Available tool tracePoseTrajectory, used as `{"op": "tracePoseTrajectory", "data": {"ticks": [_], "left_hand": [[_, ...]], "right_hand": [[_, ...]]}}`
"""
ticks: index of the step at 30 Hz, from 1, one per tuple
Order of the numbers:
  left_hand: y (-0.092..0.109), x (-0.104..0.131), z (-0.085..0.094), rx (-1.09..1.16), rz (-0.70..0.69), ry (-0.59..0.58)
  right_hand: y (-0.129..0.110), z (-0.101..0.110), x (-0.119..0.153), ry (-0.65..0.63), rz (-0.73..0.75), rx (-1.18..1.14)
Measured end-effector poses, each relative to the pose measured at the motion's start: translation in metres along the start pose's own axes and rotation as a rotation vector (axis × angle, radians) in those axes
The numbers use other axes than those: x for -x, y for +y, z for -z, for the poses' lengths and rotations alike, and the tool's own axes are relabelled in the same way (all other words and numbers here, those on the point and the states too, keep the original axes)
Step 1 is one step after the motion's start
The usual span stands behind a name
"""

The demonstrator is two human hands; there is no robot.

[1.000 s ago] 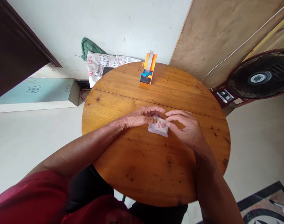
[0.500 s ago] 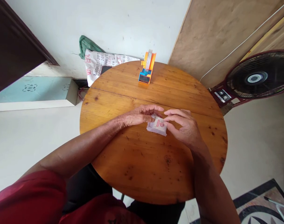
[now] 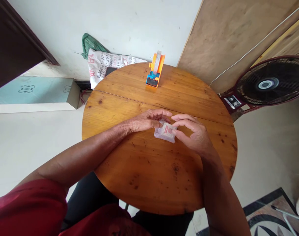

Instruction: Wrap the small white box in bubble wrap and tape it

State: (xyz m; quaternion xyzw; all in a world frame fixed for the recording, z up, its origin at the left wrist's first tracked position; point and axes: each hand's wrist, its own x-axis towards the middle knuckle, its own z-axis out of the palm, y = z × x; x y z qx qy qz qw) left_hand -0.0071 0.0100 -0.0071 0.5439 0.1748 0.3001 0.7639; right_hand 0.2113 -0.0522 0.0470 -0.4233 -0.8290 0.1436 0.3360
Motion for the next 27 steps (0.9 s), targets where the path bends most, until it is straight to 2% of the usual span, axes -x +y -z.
{"op": "tracePoseTrajectory", "data": {"ticks": [4, 11, 18, 23, 27], "left_hand": [[0.002, 0.001, 0.000, -0.031, -0.015, -0.020], [0.000, 0.001, -0.001, 0.000, -0.018, -0.003], [0.001, 0.000, -0.002, -0.002, -0.016, 0.025], [0.005, 0.001, -0.006, -0.027, -0.014, 0.049], [0.010, 0.004, -0.009, -0.046, -0.005, 0.025]], "right_hand": [[-0.003, 0.001, 0.000, -0.063, 0.006, 0.046], [0.007, -0.009, 0.001, 0.069, 0.105, 0.152], [0.007, -0.014, 0.002, 0.134, -0.044, -0.059], [0.004, -0.007, 0.001, 0.175, -0.137, -0.188], [0.004, 0.000, 0.000, 0.229, -0.203, -0.226]]}}
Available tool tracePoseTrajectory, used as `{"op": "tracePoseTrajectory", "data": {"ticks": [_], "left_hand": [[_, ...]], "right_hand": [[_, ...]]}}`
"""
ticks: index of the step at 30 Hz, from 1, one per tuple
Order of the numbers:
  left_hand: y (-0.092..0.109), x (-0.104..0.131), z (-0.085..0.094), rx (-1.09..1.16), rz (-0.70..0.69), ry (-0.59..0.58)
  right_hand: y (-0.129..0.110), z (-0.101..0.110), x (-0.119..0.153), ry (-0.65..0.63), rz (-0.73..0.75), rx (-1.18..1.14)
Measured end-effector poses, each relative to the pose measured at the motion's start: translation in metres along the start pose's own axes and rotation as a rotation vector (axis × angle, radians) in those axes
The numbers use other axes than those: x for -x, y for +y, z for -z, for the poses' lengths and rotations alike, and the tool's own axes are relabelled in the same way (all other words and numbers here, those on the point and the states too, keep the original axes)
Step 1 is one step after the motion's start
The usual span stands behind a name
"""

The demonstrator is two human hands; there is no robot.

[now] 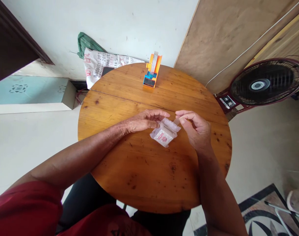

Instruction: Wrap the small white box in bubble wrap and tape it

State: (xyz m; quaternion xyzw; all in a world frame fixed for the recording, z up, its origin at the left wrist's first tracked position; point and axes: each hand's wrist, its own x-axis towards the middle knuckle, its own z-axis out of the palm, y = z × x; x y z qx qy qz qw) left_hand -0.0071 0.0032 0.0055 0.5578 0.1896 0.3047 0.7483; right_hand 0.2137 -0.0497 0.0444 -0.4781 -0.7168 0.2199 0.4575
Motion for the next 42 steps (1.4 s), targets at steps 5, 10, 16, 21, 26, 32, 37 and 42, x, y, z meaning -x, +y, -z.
{"op": "tracePoseTrajectory", "data": {"ticks": [5, 10, 16, 21, 26, 32, 37, 42], "left_hand": [[0.003, 0.000, 0.000, 0.001, 0.013, -0.021], [0.005, -0.002, 0.000, -0.005, 0.025, -0.052], [0.006, 0.000, -0.004, -0.016, 0.055, 0.009], [0.005, 0.001, -0.006, 0.034, 0.047, 0.041], [0.003, 0.000, -0.005, -0.029, 0.047, 0.040], [0.001, 0.001, 0.000, -0.172, 0.107, 0.020], [-0.004, -0.001, -0.002, -0.159, 0.098, 0.027], [-0.012, -0.004, -0.007, -0.065, 0.066, 0.175]], "right_hand": [[0.000, 0.003, -0.002, 0.088, -0.068, -0.027], [0.008, 0.003, -0.003, 0.148, -0.112, -0.107], [0.018, 0.004, -0.006, 0.204, -0.215, -0.229], [0.030, 0.007, -0.008, 0.248, -0.254, -0.260], [0.039, 0.006, -0.009, 0.255, -0.299, -0.283], [0.045, 0.003, -0.009, 0.272, -0.307, -0.314], [0.043, 0.002, -0.009, 0.311, -0.299, -0.225], [0.016, 0.005, -0.004, 0.382, -0.143, -0.055]]}}
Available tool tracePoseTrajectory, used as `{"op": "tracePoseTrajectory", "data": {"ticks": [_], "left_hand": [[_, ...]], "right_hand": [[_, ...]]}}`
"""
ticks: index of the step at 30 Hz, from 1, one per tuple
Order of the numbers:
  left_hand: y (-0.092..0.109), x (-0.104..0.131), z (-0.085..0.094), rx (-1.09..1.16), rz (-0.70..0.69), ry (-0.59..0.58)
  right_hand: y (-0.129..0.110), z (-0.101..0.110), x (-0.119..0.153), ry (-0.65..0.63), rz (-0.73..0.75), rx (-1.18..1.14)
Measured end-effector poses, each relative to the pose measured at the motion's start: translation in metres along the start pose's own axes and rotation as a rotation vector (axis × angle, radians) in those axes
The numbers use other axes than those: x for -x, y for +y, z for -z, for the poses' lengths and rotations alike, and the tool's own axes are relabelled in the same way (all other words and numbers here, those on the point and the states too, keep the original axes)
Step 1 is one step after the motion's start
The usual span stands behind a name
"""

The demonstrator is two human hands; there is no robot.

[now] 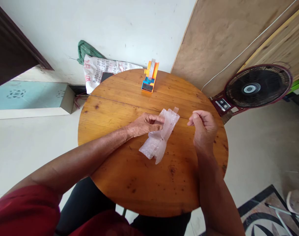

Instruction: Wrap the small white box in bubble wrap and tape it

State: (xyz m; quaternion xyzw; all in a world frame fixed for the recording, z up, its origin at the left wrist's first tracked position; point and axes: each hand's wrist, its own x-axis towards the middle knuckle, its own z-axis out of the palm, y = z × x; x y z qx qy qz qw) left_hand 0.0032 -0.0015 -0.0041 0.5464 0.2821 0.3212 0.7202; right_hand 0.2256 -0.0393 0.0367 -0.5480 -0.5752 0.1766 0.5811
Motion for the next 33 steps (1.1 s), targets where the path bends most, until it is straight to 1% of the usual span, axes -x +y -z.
{"op": "tracePoseTrajectory", "data": {"ticks": [1, 3, 5, 8, 10, 12, 14, 16, 17, 19, 21, 23, 25, 26, 28, 29, 32, 33], "left_hand": [[-0.002, -0.001, -0.001, -0.008, -0.015, 0.029], [-0.004, -0.001, -0.001, -0.058, -0.072, 0.058], [-0.005, -0.002, -0.002, -0.170, -0.179, 0.057], [-0.002, 0.000, -0.004, -0.385, -0.362, 0.044], [0.003, 0.003, -0.007, -0.494, -0.421, 0.028], [0.009, 0.007, -0.010, -0.552, -0.446, 0.012], [0.012, 0.010, -0.012, -0.552, -0.435, -0.001], [0.013, 0.012, -0.012, -0.453, -0.385, 0.030], [0.012, 0.012, -0.011, -0.374, -0.344, 0.066], [0.011, 0.010, -0.008, -0.197, -0.257, 0.172], [0.009, 0.006, -0.004, -0.021, -0.193, 0.271], [0.007, 0.002, -0.001, 0.127, -0.153, 0.324], [0.005, -0.002, 0.001, 0.213, -0.126, 0.336], [0.003, -0.003, 0.002, 0.214, -0.117, 0.332], [0.002, -0.004, 0.003, 0.122, -0.146, 0.350], [0.001, -0.005, 0.004, 0.037, -0.188, 0.391], [0.001, -0.005, 0.006, -0.224, -0.351, 0.575], [0.002, -0.005, 0.006, -0.266, -0.382, 0.595]], "right_hand": [[-0.007, 0.000, 0.004, -0.069, -0.006, -0.005], [-0.018, -0.003, 0.012, -0.254, -0.070, -0.035], [-0.023, -0.009, 0.019, -0.377, -0.141, -0.002], [-0.020, -0.019, 0.024, -0.421, -0.157, 0.134], [-0.016, -0.024, 0.025, -0.428, -0.149, 0.188], [-0.014, -0.026, 0.025, -0.440, -0.129, 0.204], [-0.011, -0.026, 0.025, -0.431, -0.078, 0.195], [-0.007, -0.026, 0.024, -0.389, -0.059, 0.152], [-0.004, -0.025, 0.022, -0.348, -0.082, 0.103], [0.004, -0.025, 0.019, -0.247, -0.182, -0.055], [0.010, -0.026, 0.015, -0.162, -0.297, -0.265], [0.015, -0.028, 0.012, -0.127, -0.403, -0.441], [0.017, -0.030, 0.010, -0.112, -0.501, -0.555], [0.017, -0.030, 0.009, -0.106, -0.543, -0.596], [0.019, -0.031, 0.008, -0.092, -0.598, -0.653], [0.020, -0.031, 0.008, -0.093, -0.614, -0.671], [0.021, -0.029, 0.006, -0.119, -0.629, -0.697], [0.020, -0.029, 0.006, -0.136, -0.627, -0.699]]}}
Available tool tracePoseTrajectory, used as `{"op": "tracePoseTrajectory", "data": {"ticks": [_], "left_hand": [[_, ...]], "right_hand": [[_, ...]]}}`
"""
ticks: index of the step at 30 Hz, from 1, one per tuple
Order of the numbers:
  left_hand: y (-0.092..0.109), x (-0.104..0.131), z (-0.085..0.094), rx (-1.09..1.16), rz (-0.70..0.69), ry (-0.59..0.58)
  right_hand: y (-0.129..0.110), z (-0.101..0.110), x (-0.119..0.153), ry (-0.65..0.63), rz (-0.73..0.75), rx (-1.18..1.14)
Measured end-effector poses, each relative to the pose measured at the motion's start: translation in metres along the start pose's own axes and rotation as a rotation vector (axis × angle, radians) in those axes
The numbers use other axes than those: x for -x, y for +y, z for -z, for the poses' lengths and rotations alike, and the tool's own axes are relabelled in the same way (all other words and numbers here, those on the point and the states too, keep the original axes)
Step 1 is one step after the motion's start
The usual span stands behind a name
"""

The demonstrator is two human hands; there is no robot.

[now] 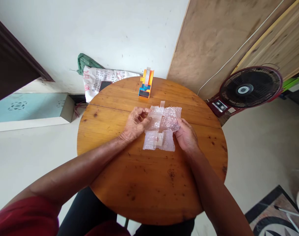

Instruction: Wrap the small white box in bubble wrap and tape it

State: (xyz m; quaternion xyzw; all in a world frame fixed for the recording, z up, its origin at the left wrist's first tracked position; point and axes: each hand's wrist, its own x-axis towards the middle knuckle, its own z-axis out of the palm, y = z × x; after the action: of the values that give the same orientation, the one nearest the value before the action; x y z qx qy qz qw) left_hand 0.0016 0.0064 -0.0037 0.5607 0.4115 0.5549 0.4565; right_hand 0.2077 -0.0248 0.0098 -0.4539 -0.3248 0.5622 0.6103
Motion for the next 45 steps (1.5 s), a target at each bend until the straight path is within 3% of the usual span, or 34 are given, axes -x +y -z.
{"op": "tracePoseTrajectory", "data": {"ticks": [7, 11, 15, 19, 21, 24, 31, 45], "left_hand": [[0.012, 0.007, -0.003, -0.151, 0.061, -0.148], [0.012, 0.008, -0.006, -0.201, 0.039, -0.183], [0.011, 0.002, -0.004, 0.066, 0.115, -0.182], [0.008, -0.011, 0.003, 0.399, 0.427, 0.078], [0.004, -0.017, 0.005, 0.480, 0.516, 0.192], [0.001, -0.020, 0.006, 0.473, 0.467, 0.239], [0.001, -0.016, 0.004, 0.328, 0.362, 0.122], [-0.007, -0.021, 0.010, 0.038, 0.247, 0.118]], "right_hand": [[-0.005, -0.015, 0.014, -0.267, -0.040, -0.004], [-0.003, -0.018, 0.016, -0.311, -0.069, 0.010], [-0.001, -0.008, 0.006, -0.176, -0.005, 0.048], [0.003, 0.006, -0.007, 0.034, 0.015, 0.061], [0.005, 0.012, -0.012, 0.085, 0.045, 0.066], [0.006, 0.017, -0.017, 0.120, 0.109, 0.094], [0.004, 0.027, -0.024, 0.157, 0.200, 0.165], [-0.009, 0.044, -0.029, 0.257, 0.384, 0.910]]}}
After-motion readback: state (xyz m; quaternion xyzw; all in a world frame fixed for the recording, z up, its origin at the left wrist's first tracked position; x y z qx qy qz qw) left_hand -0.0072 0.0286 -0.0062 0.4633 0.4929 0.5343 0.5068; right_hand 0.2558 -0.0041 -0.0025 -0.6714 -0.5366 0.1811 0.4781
